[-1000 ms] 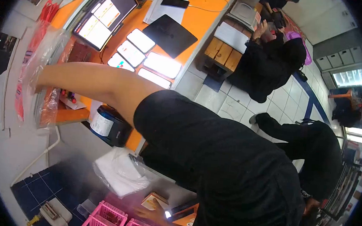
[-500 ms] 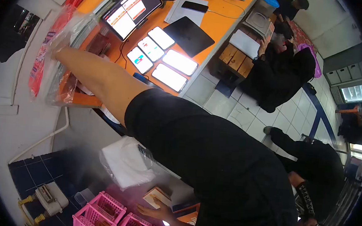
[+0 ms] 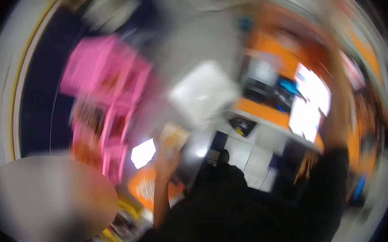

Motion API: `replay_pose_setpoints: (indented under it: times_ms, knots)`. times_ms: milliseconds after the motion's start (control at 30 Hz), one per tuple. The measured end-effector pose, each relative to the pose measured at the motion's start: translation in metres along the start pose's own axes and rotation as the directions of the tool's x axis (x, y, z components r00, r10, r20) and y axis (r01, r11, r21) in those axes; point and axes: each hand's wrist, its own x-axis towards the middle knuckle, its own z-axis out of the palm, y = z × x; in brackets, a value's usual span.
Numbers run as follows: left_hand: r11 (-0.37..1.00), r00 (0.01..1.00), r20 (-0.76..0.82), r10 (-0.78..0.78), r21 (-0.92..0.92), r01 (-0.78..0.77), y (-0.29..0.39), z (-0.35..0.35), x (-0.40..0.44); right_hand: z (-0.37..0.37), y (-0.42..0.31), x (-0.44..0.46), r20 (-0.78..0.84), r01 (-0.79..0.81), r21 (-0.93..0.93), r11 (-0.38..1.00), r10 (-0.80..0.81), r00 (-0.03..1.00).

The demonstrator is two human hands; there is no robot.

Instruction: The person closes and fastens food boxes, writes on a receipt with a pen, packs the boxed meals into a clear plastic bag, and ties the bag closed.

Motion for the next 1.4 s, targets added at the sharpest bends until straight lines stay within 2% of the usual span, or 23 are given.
replay_pose_setpoints:
  times_ms: [67,100,133,167,233,300,367,433,533,633,733,767,867,900,967,1000,1100,1133,1167,1233,1300,1367,1400]
  knots:
    - [0.999,0.989,-0.143,-0.040,0.016,0.043,-0.007,0.015,-0.018,0.003,-0.018,-0.075,0.295,-0.100,0.224,0.969,0.030,0.955]
    - [0.997,0.980,-0.196,-0.034,0.063,0.047,-0.007,0.020,-0.034,0.022,-0.026,-0.113,0.481,-0.170,0.275,0.946,0.017,0.876]
    - [0.993,0.968,-0.246,-0.055,0.085,0.078,-0.001,0.024,-0.053,0.034,-0.035,-0.155,0.659,-0.239,0.276,0.931,-0.002,0.752]
    - [0.997,0.991,-0.119,-0.055,0.055,0.062,0.002,0.024,-0.068,0.039,-0.050,-0.201,0.815,-0.287,0.229,0.930,-0.022,0.579]
    - [0.995,0.945,-0.311,-0.099,-0.051,0.087,0.026,0.025,-0.098,0.027,-0.068,-0.261,0.963,-0.310,0.139,0.941,-0.056,0.263]
    - [0.986,0.936,-0.315,-0.155,-0.113,0.125,0.039,0.034,-0.118,0.004,-0.076,-0.293,0.998,-0.272,0.053,0.961,-0.046,0.033]
    - [0.973,0.937,-0.287,-0.198,-0.170,0.153,0.026,0.039,-0.116,0.007,-0.076,-0.296,0.997,-0.244,-0.010,0.970,-0.010,-0.079]
    - [0.950,0.932,-0.258,-0.255,-0.248,0.192,0.033,0.046,-0.131,0.007,-0.077,-0.285,0.991,-0.212,-0.047,0.976,0.018,-0.136]
    - [0.929,0.911,-0.300,-0.284,-0.321,0.184,0.035,0.053,-0.141,0.016,-0.080,-0.254,0.987,-0.176,-0.060,0.983,0.032,-0.155]
    - [0.887,0.811,-0.481,-0.333,-0.451,0.097,0.043,0.071,-0.153,0.036,-0.104,-0.231,0.976,-0.149,-0.052,0.988,0.018,-0.218]
    - [0.588,0.775,-0.379,-0.506,-0.809,-0.012,0.057,0.071,-0.189,0.058,-0.143,-0.229,0.947,-0.112,-0.018,0.994,-0.019,-0.320]
    - [0.419,0.783,-0.267,-0.561,-0.908,-0.009,0.060,0.075,-0.203,0.061,-0.157,-0.236,0.930,-0.099,0.001,0.995,-0.037,-0.366]
    - [0.186,0.663,-0.335,-0.670,-0.940,-0.287,0.066,0.105,-0.244,0.059,-0.201,-0.278,0.844,-0.066,0.047,0.997,-0.075,-0.530]
    - [0.112,0.650,-0.406,-0.643,-0.889,-0.444,0.065,0.114,-0.260,0.054,-0.215,-0.295,0.805,-0.056,0.067,0.996,-0.087,-0.587]
    - [0.111,0.536,-0.506,-0.675,-0.789,-0.604,0.050,0.155,-0.277,0.036,-0.239,-0.334,0.715,-0.014,0.099,0.995,-0.081,-0.694]
    - [0.322,0.520,-0.519,-0.679,-0.846,-0.424,0.025,0.190,-0.283,0.024,-0.246,-0.358,0.664,0.010,0.114,0.993,-0.069,-0.744]
    - [0.104,0.324,-0.562,-0.761,-0.599,-0.794,0.040,0.217,-0.322,-0.028,-0.251,-0.439,0.514,0.139,0.129,0.982,0.054,-0.856]
    - [-0.097,0.257,-0.581,-0.772,-0.292,-0.951,0.035,0.237,-0.325,-0.043,-0.241,-0.468,0.489,0.148,0.119,0.982,0.072,-0.870]
    - [-0.002,0.130,-0.611,-0.781,-0.205,-0.979,0.037,0.247,-0.338,-0.058,-0.229,-0.499,0.458,0.148,0.104,0.984,0.085,-0.885]
    - [0.152,-0.106,-0.618,-0.779,-0.023,-0.988,0.057,0.277,-0.359,-0.114,-0.228,-0.532,0.444,0.405,0.180,0.896,0.293,-0.847]
    - [0.236,-0.302,-0.652,-0.696,0.190,-0.953,0.082,0.306,-0.393,-0.132,-0.203,-0.570,0.465,0.510,0.283,0.812,0.349,-0.813]
    - [0.369,-0.449,-0.434,-0.781,0.259,-0.893,0.098,0.350,-0.411,-0.128,-0.178,-0.593,0.446,0.632,0.367,0.683,0.467,-0.764]
    - [0.430,-0.526,-0.381,-0.760,0.311,-0.848,0.104,0.360,-0.419,-0.122,-0.166,-0.609,0.401,0.674,0.411,0.614,0.543,-0.738]
